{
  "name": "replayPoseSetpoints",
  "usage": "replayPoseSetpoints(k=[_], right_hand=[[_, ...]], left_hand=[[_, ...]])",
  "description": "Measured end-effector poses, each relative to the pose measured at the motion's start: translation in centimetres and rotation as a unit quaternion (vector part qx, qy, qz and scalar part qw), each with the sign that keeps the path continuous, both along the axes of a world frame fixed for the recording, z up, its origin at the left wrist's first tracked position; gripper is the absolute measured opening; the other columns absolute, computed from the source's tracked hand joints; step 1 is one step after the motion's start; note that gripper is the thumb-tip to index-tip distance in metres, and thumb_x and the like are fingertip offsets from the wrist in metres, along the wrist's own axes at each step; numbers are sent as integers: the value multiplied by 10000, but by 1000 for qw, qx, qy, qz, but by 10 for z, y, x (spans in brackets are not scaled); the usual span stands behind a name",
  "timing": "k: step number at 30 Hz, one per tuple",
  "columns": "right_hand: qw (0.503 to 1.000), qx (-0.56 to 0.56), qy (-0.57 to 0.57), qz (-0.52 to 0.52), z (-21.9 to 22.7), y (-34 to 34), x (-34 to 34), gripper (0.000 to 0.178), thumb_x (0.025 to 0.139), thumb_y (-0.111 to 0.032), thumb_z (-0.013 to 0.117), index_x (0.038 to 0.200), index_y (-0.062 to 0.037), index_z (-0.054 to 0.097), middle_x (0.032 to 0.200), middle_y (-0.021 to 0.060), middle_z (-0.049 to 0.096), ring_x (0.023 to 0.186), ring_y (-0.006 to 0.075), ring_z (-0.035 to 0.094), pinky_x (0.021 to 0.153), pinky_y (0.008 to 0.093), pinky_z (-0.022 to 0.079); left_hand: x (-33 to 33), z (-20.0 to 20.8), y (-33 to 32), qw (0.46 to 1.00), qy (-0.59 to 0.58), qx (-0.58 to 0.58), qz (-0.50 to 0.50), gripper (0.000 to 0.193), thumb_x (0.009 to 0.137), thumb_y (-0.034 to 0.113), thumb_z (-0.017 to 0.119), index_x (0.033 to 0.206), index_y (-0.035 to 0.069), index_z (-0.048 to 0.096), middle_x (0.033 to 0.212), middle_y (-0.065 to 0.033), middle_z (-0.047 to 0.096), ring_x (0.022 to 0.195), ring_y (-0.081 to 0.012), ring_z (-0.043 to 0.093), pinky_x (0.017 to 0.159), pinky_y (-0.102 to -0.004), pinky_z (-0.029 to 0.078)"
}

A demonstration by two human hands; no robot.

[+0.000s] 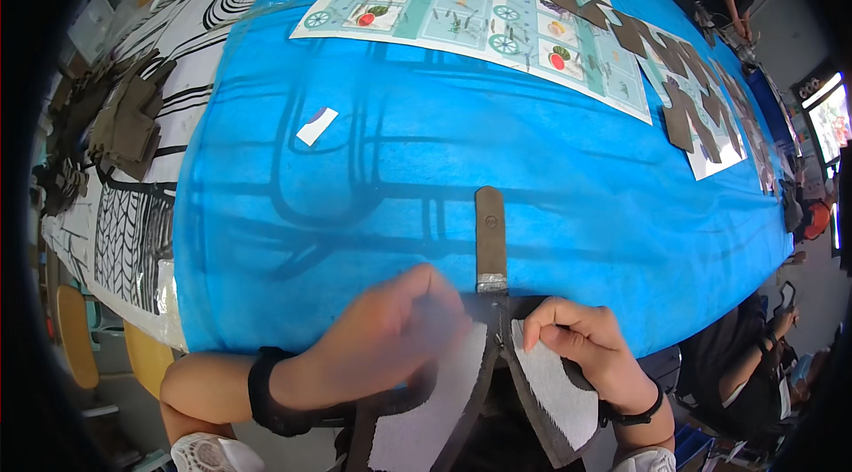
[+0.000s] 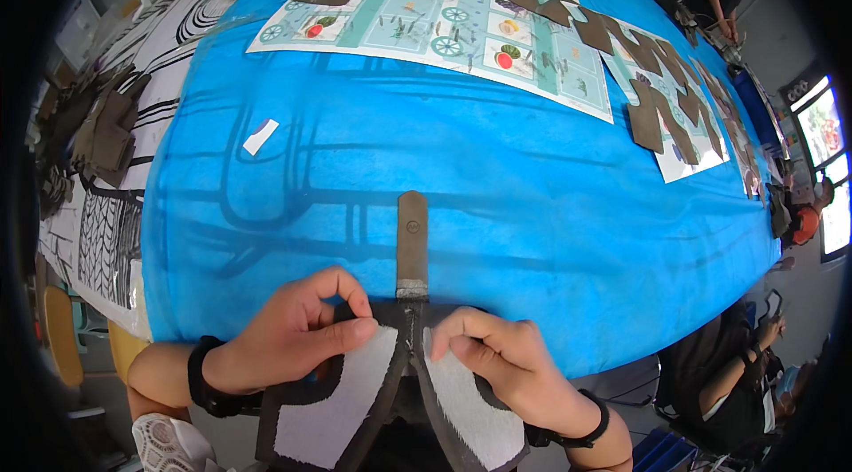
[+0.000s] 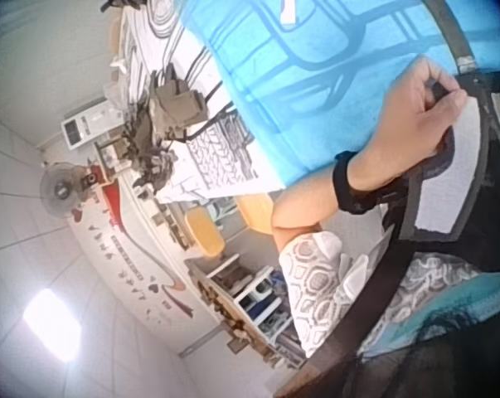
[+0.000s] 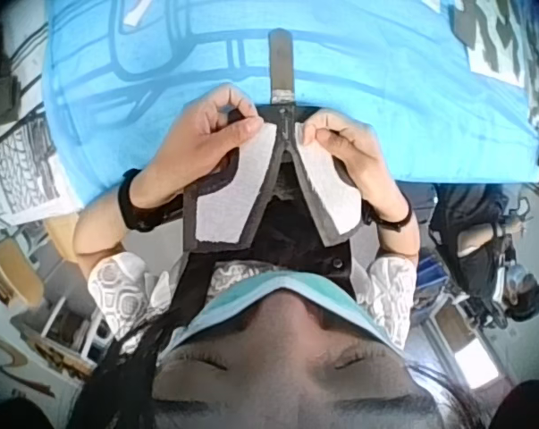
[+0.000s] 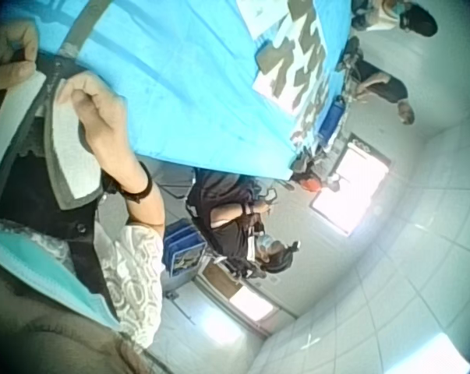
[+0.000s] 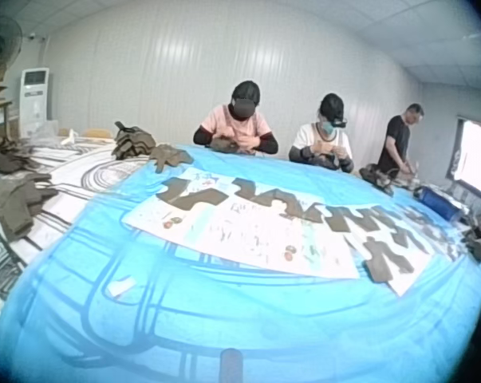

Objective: Apply adhesive to shoe component parts and assemble them by hand.

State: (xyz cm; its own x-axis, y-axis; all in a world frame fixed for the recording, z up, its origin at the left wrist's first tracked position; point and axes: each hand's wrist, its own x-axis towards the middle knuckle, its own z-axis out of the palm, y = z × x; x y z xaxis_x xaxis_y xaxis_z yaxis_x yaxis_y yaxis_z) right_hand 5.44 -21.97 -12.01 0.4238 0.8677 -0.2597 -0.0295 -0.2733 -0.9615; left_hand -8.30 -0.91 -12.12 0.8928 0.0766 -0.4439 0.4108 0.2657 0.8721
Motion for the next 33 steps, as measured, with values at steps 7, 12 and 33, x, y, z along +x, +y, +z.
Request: replayPoseSetpoints(k=[7, 12, 33], right_hand=[[998, -56, -14, 1, -2, 8, 12, 155, 986, -48, 485, 955, -34, 636, 623, -41, 377, 585, 41, 303, 521, 246, 253], [998, -61, 0, 5, -6, 9, 16, 158, 982, -44, 484, 952, -33, 639, 618, -41, 367, 585, 43, 302, 520, 248, 252], [998, -63, 3, 11, -4, 13, 17, 182, 994, -36, 479, 995, -19, 660, 599, -53, 350, 574, 34, 285, 512, 241, 239]], left_hand=[[8, -1, 4, 998, 5, 60, -1, 215, 979, 246, 639, 1000, 64, 528, 580, 51, 492, 450, -3, 399, 408, -199, 269], [10, 3, 4, 999, 12, 50, 2, 230, 976, 263, 644, 1004, 63, 535, 576, 45, 504, 443, -5, 413, 404, -200, 270], [11, -5, 6, 995, 12, 98, -4, 239, 979, 272, 640, 1021, 62, 533, 598, 38, 516, 454, -6, 412, 411, -196, 277]])
